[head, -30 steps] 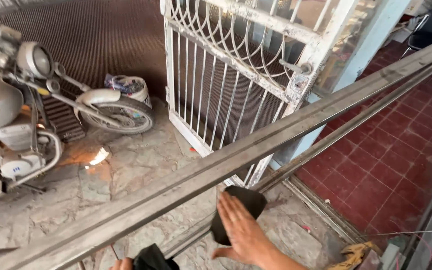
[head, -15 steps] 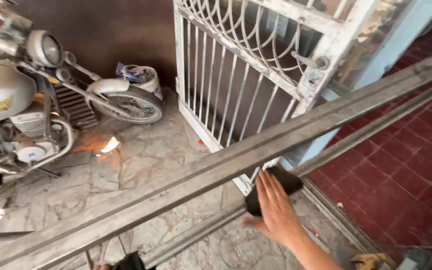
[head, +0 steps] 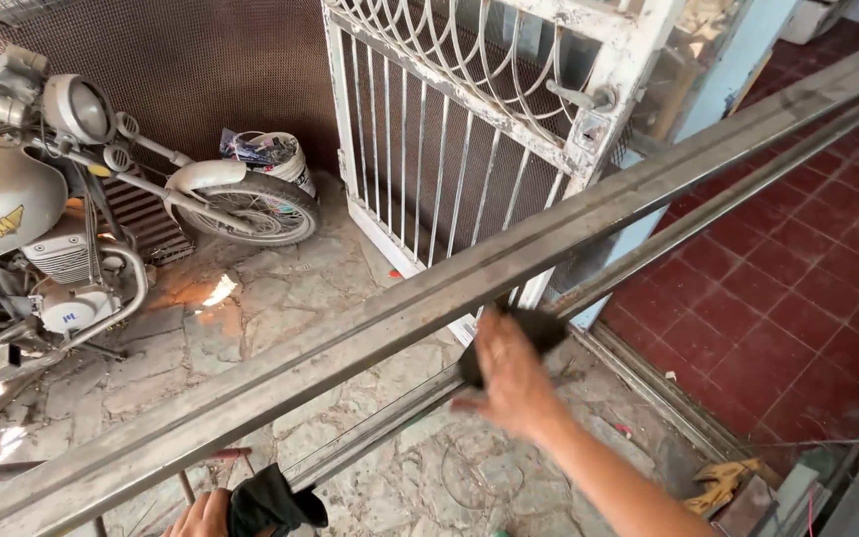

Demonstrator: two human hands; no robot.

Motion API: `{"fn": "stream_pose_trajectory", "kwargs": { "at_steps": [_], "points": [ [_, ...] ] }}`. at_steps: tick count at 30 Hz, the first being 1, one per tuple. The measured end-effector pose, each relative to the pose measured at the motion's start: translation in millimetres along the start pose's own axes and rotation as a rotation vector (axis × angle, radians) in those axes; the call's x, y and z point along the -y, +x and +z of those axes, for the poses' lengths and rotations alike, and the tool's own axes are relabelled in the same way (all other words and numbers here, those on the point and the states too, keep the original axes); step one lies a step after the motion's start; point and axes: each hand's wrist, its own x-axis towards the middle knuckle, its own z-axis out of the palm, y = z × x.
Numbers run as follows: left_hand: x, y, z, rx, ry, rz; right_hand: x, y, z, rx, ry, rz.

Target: Sanding long metal bars using a sanding block and a cloth to prepare the surface.

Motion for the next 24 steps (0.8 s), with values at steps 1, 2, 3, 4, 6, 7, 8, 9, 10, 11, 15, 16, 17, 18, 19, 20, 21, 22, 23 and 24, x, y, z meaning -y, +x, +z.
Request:
{"fn": "stream_pose_trajectory", "kwargs": {
  "at_steps": [1,2,3,4,6,7,8,9,10,11,15,16,17,18,19,20,21,22,23,24],
  "points": [
    [11,4,4,0.003,0.003,-0.008,4,-6,-9,-0.006,0.001,-0.005],
    [19,9,7,0.006,0.007,-0.015,8,-11,-17,0.152,0.097,0.010],
    [24,13,11,0.014,0.012,-0.021,13,-18,-25,0.314,0.195,0.029],
    [34,19,18,0.012,0.015,-0.024,2,-20,-21,0.312,0.198,0.027],
    [49,21,35,0.141,0.190,0.013,-25,-26,-13,0.336,0.135,0.272],
    [51,20,35,0.152,0.193,0.008,-29,-21,-4,0.347,0.139,0.269],
    [53,19,35,0.146,0.205,0.035,-33,-17,7,0.179,-0.188,0.178],
    [56,17,34,0.138,0.218,0.059,-36,-11,17,-0.004,-0.509,0.087],
    [56,13,31,0.147,0.222,0.052,-17,-10,6,0.002,-0.501,0.080],
    [55,14,29,0.130,0.201,0.078,0,-6,-5,0.133,-0.178,0.069],
    [51,14,20,0.135,0.180,0.097,15,-35,-18,0.238,0.214,0.072],
    [49,18,17,0.134,0.178,0.099,0,-31,-19,0.237,0.211,0.073],
    [47,18,14,0.164,0.184,0.088,-14,-29,-19,0.243,0.184,0.161],
    [46,18,11,0.194,0.191,0.078,-28,-28,-19,0.247,0.156,0.249],
    [46,17,11,0.196,0.189,0.078,-28,-17,-15,0.249,0.154,0.249],
    [47,15,11,0.158,0.199,0.092,-29,-7,-12,0.278,0.086,0.266],
    [47,16,11,0.117,0.209,0.106,-31,3,-8,0.304,0.017,0.284],
    [44,15,10,0.116,0.207,0.108,-18,-2,-3,0.303,0.016,0.286],
    [43,17,8,0.173,0.218,0.085,-5,-4,3,0.108,-0.259,0.133],
    [42,18,5,0.229,0.228,0.063,8,-6,8,-0.099,-0.533,-0.010]
  ]
}}
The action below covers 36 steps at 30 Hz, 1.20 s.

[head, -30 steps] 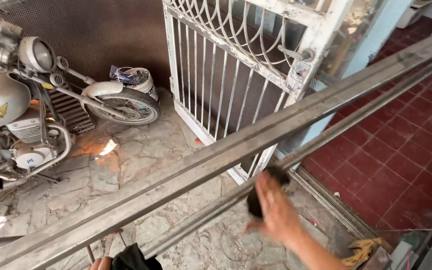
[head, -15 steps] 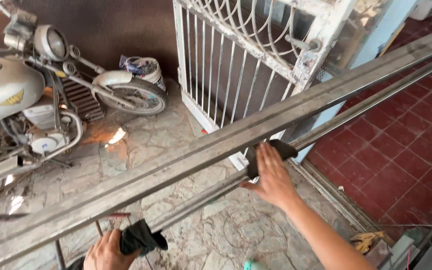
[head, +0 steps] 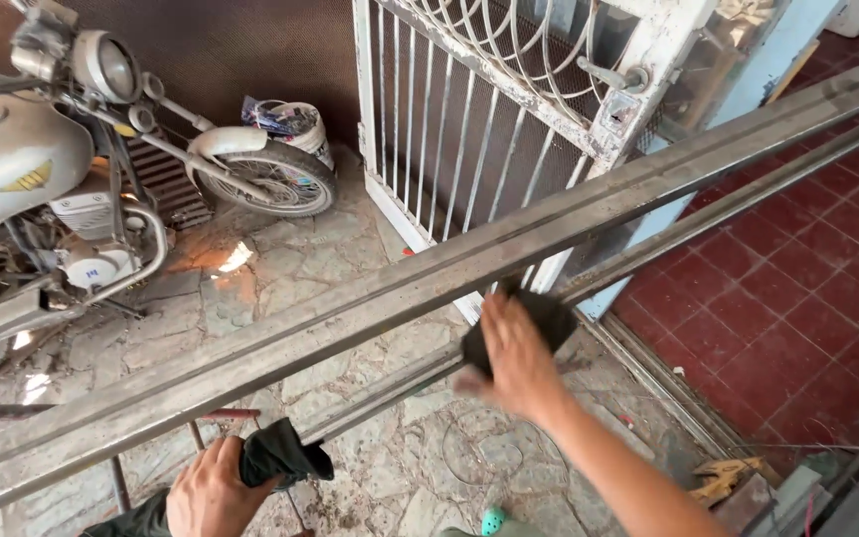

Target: Sanding long metal bars using a sanding block and a cloth to prepare the surface.

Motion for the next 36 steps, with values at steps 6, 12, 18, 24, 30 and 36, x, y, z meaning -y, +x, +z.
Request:
{"fn": "stream_pose_trajectory", "kwargs": {
  "at_steps": [6,12,18,24,30,36],
  "points": [
    [0,-2,2,-0.113,-0.026,0.039,-39,-10,13,0.297,0.572,0.101],
    [-3,-7,5,-0.148,-0.048,0.049,31,45,-79,0.354,1.003,-0.105],
    [-5,-11,-3,-0.187,-0.078,0.060,4,29,-60,0.317,0.882,-0.221],
    [-4,-6,-4,-0.123,-0.061,0.049,-33,21,-53,0.376,0.770,0.097],
    [-6,-6,-8,-0.099,-0.105,0.023,26,63,-69,0.583,0.684,0.298],
    [-6,-9,-6,-0.185,-0.135,0.062,105,13,-66,-0.026,0.431,-0.049]
  ]
}}
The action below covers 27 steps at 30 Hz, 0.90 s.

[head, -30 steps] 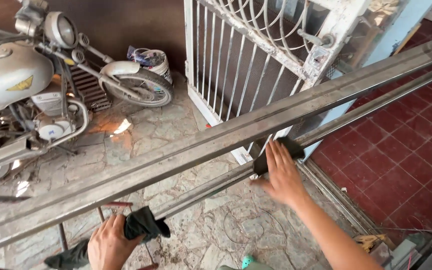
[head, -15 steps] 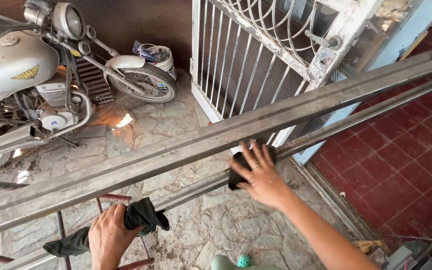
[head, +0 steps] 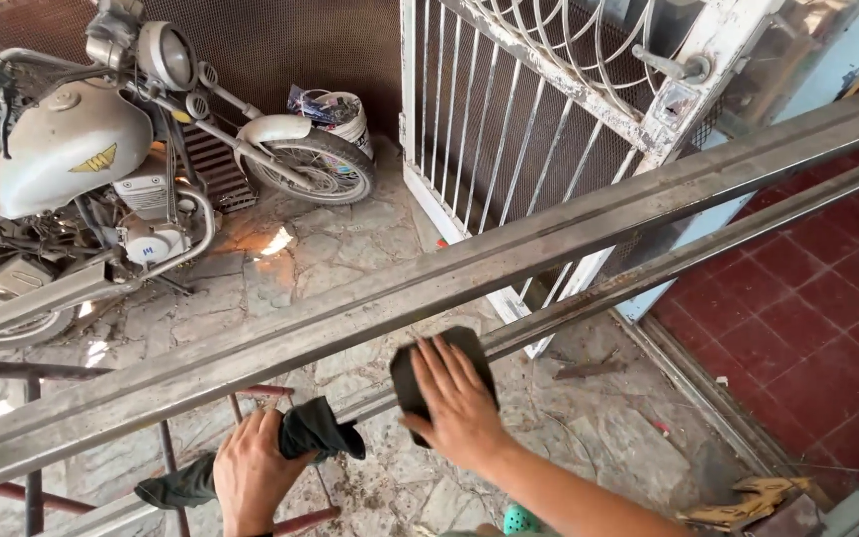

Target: Sanding long metal bars using a sanding block and a cloth to prepare the surface.

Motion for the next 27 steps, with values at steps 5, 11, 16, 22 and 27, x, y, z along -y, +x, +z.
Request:
{"fn": "stream_pose_trajectory", "kwargs": {
  "at_steps": [5,11,16,22,27],
  "points": [
    [-1,3,0,0.010,0.025,-0.003,-63,3,-16,0.312,0.118,0.081],
    [-2,0,-1,0.037,0.025,-0.016,-32,29,-62,0.364,0.315,0.105],
    [9,8,13,0.098,0.111,-0.019,-81,0,-60,0.789,0.614,0.207],
    [7,1,18,0.062,0.123,-0.036,-92,10,-33,0.505,0.342,0.289],
    [13,-1,27,0.094,0.138,-0.050,-121,10,-92,0.674,0.554,0.605]
  ]
}}
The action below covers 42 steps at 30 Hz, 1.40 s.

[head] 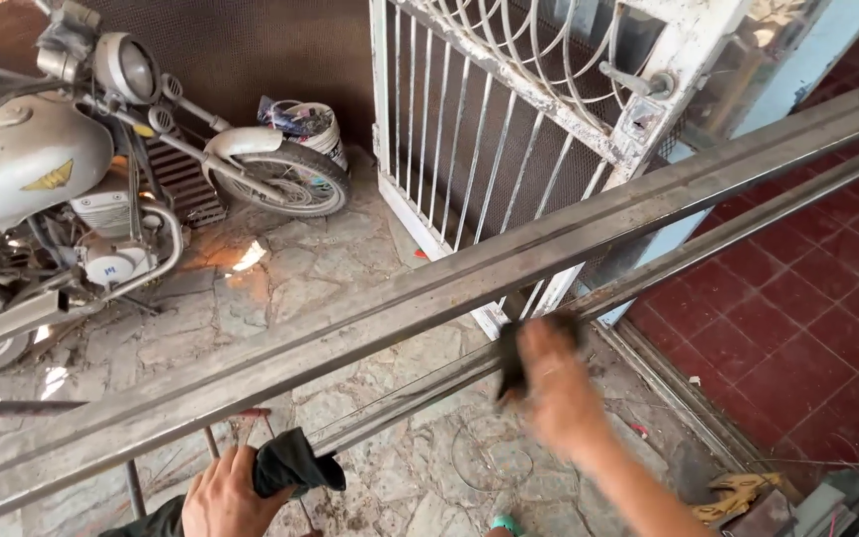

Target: Sanding long metal bars using a sanding block and a cloth to prepare the surface.

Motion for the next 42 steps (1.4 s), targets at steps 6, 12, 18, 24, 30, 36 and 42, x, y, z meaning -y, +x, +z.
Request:
{"fn": "stream_pose_trajectory", "kwargs": {
  "at_steps": [6,12,18,24,30,36,42],
  "points": [
    [2,-1,7,-0.106,0.010,0.031,26,18,-37,0.017,0.255,0.190],
    [2,-2,3,-0.185,0.048,0.053,-21,-1,16,-0.103,-0.005,-0.035],
    [0,-2,6,-0.212,0.062,0.037,21,11,-40,0.008,0.253,0.151],
    [2,-1,11,-0.140,0.058,0.000,-22,3,9,-0.106,0.028,-0.026],
    [0,1,3,-0.074,0.041,-0.042,2,32,17,-0.034,-0.158,-0.154],
    [-3,0,3,-0.149,0.038,0.003,-60,26,24,-0.179,-0.233,-0.036],
    [0,-1,8,-0.201,0.056,0.005,-36,36,80,-0.392,-0.332,-0.507]
  ]
}}
